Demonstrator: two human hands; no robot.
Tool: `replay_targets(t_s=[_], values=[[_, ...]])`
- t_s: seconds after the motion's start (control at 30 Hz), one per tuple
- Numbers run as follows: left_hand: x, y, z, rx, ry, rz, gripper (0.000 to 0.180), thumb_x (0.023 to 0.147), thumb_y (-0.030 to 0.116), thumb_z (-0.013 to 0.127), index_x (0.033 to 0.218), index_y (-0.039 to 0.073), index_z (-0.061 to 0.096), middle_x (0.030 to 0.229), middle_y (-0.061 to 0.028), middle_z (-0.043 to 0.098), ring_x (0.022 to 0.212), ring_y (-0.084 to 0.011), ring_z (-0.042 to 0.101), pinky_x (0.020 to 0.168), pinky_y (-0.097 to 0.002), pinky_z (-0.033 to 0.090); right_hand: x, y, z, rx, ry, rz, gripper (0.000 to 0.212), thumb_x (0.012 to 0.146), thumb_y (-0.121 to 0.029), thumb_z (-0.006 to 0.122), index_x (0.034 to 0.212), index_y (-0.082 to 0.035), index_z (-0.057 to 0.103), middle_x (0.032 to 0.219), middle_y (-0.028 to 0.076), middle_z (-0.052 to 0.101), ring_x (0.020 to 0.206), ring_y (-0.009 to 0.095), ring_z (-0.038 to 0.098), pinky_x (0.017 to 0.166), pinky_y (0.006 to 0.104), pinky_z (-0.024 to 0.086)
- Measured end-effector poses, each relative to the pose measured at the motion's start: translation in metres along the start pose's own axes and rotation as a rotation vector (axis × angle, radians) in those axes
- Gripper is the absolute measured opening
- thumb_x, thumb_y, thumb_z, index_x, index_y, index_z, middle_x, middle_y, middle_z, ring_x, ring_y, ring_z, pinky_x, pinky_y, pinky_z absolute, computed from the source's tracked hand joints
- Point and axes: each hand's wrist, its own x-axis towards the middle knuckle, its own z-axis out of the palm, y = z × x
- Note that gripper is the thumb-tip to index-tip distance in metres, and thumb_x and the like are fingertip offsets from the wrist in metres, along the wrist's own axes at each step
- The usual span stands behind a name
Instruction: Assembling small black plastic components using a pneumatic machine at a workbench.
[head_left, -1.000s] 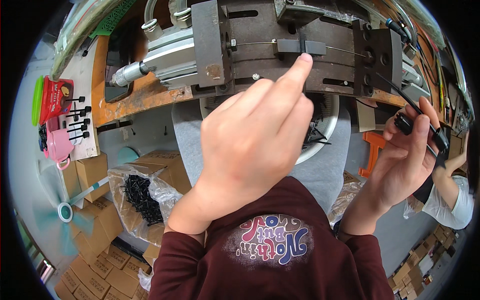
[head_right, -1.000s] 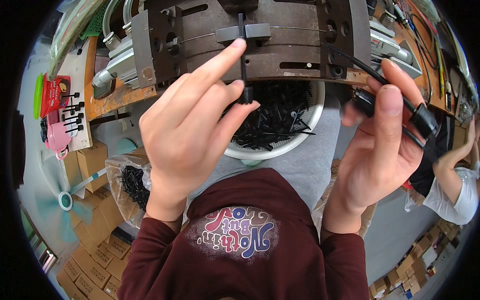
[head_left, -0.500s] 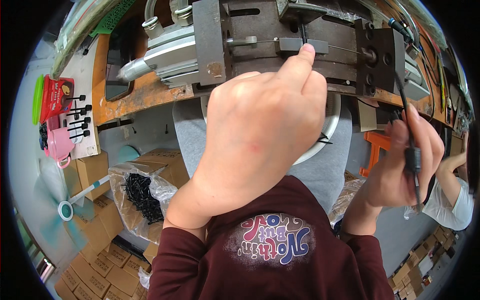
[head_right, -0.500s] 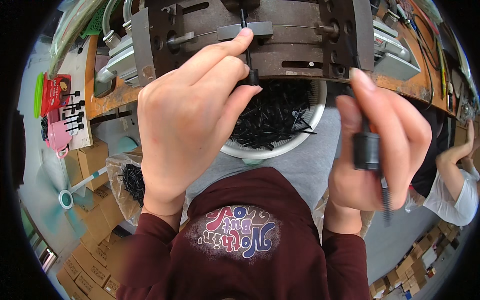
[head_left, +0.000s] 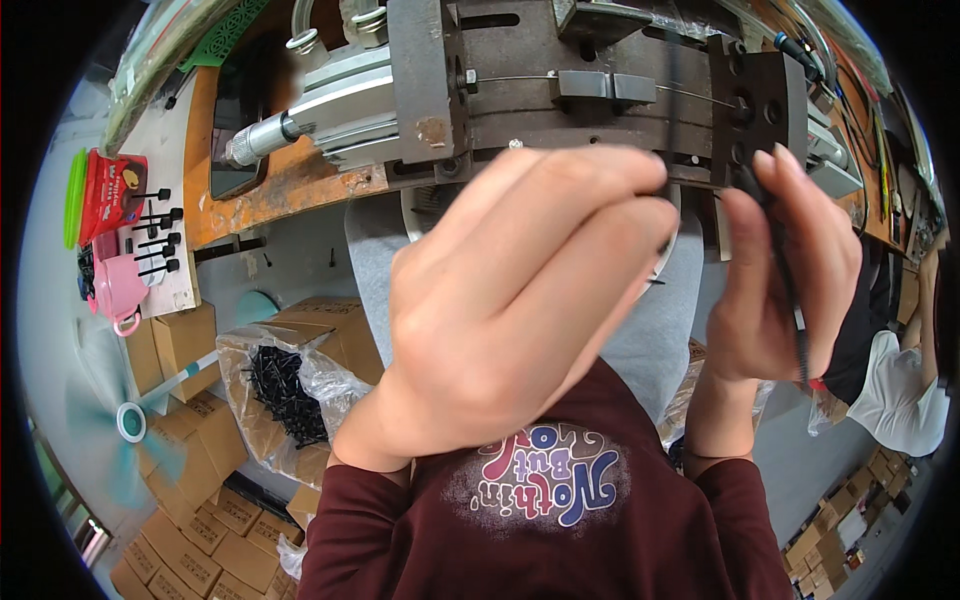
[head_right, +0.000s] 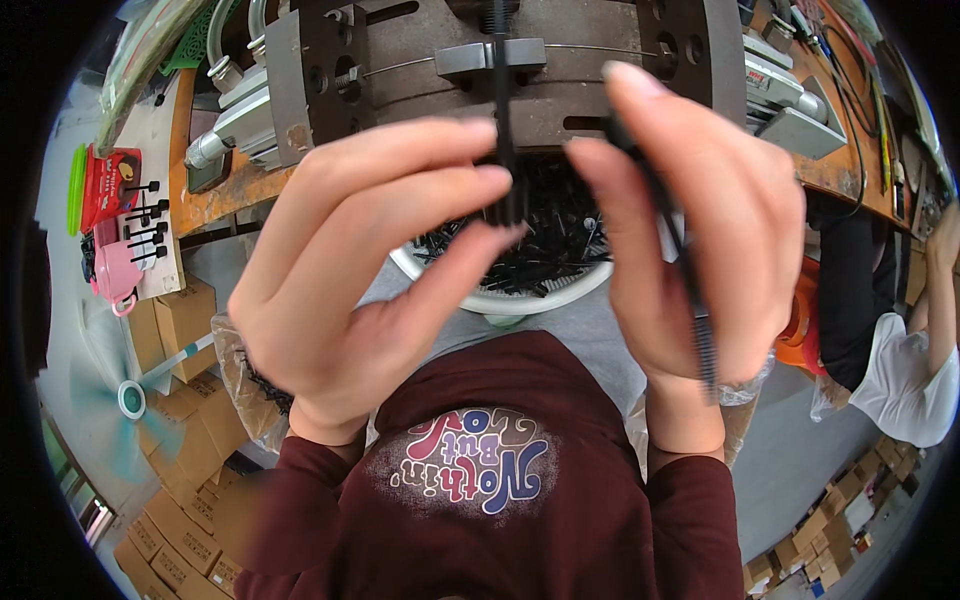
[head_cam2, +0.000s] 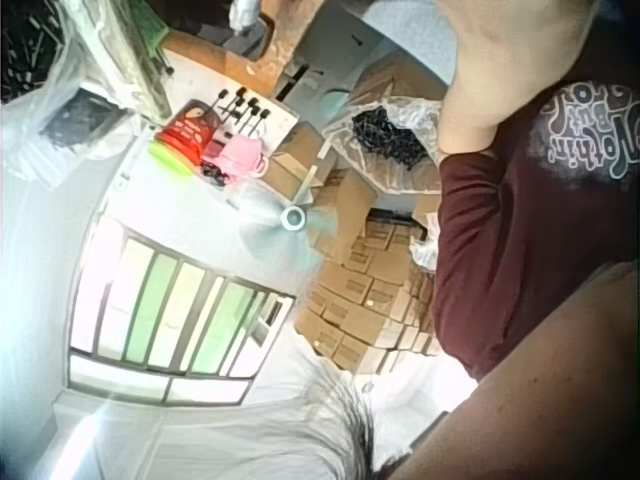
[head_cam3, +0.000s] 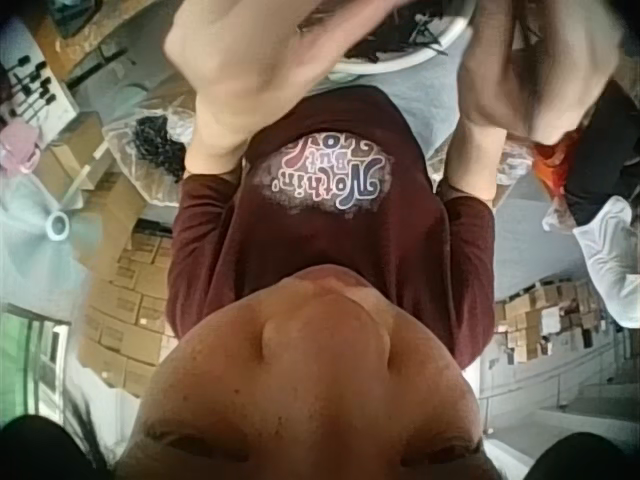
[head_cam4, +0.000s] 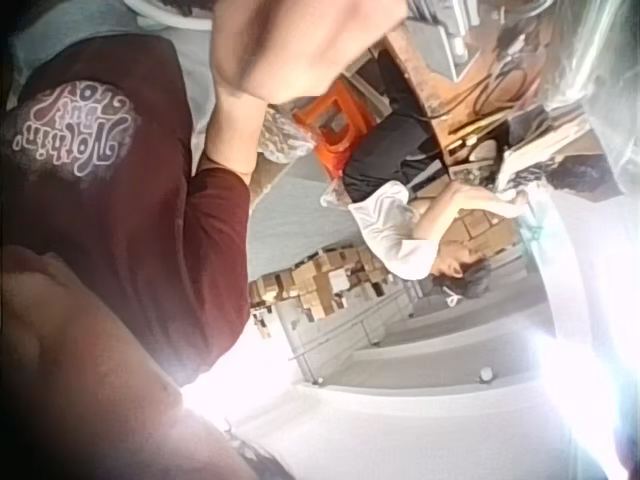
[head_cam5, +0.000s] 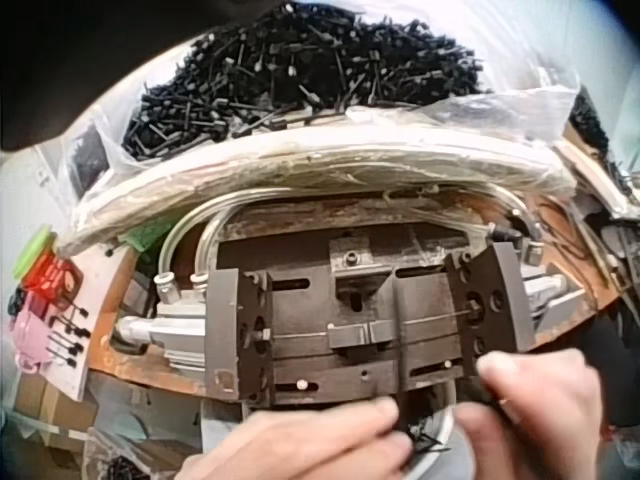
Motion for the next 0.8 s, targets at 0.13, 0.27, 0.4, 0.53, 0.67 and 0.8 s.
replay_targets(t_s=[0.13,0.27,0.4,0.53,0.67,0.8], values=[[-0.007,-0.006,0.014,0.272,-0.088,-0.023,0.015,0.07,0.006,0.069,0.083,0.002,0.064,0.104,-0.0125,0.071,0.073,-0.0197,0.065,0.059,-0.0285,0.053,-0.013,0.0,0.008,0.469,0.187,0.337,0.028,0.095,0.004,0.061,0.122,0.008,0.057,0.112,0.02,0.067,0.103,0.021,0.067,0.089,0.0295,0.054],[0.003,0.003,0.013,0.368,-0.247,-0.166,0.017,0.074,0.008,0.073,0.088,0.005,0.065,0.114,-0.0081,0.072,0.079,-0.021,0.068,0.065,-0.03,0.054,-0.018,0.001,-0.004,0.812,0.187,0.513,0.025,0.098,-0.006,0.062,0.118,0.008,0.058,0.1,0.018,0.07,0.089,0.02,0.069,0.074,0.0253,0.055],[0.01,0.002,0.011,0.395,-0.264,-0.195,0.02,0.076,0.009,0.076,0.093,0.007,0.067,0.116,-0.0041,0.072,0.08,-0.0229,0.069,0.066,-0.0309,0.053,-0.017,0.002,-0.011,0.819,0.072,0.6,0.036,0.106,-0.021,0.047,0.122,0.009,0.057,0.101,0.02,0.069,0.074,0.018,0.067,0.061,0.023,0.051],[0.012,0.006,0.01,0.444,-0.318,-0.222,0.019,0.076,0.012,0.076,0.092,0.009,0.067,0.117,-0.0028,0.072,0.073,-0.0227,0.068,0.063,-0.0308,0.052,-0.011,-0.008,-0.015,0.677,0.058,0.674,0.039,0.107,-0.021,0.045,0.132,0.008,0.049,0.109,0.021,0.065,0.054,0.01,0.056,0.047,0.0188,0.041],[0.012,0.003,0.011,0.419,-0.29,-0.21,0.018,0.076,0.012,0.077,0.091,0.009,0.067,0.116,-0.0021,0.073,0.07,-0.0222,0.067,0.061,-0.0311,0.051,-0.016,0.006,-0.026,0.904,0.123,0.615,0.028,0.101,-0.014,0.057,0.121,0.003,0.047,0.112,0.017,0.055,0.04,0.005,0.044,0.037,0.0148,0.032],[0.006,-0.002,0.009,0.437,-0.254,-0.159,0.018,0.075,0.012,0.077,0.09,0.01,0.068,0.115,-0.0026,0.073,0.067,-0.019,0.067,0.059,-0.0294,0.049,-0.023,0.029,-0.022,1.349,-0.013,0.579,0.02,0.098,-0.016,0.064,0.096,-0.001,0.05,0.104,0.011,0.048,0.043,0.004,0.045,0.04,0.0148,0.035]])
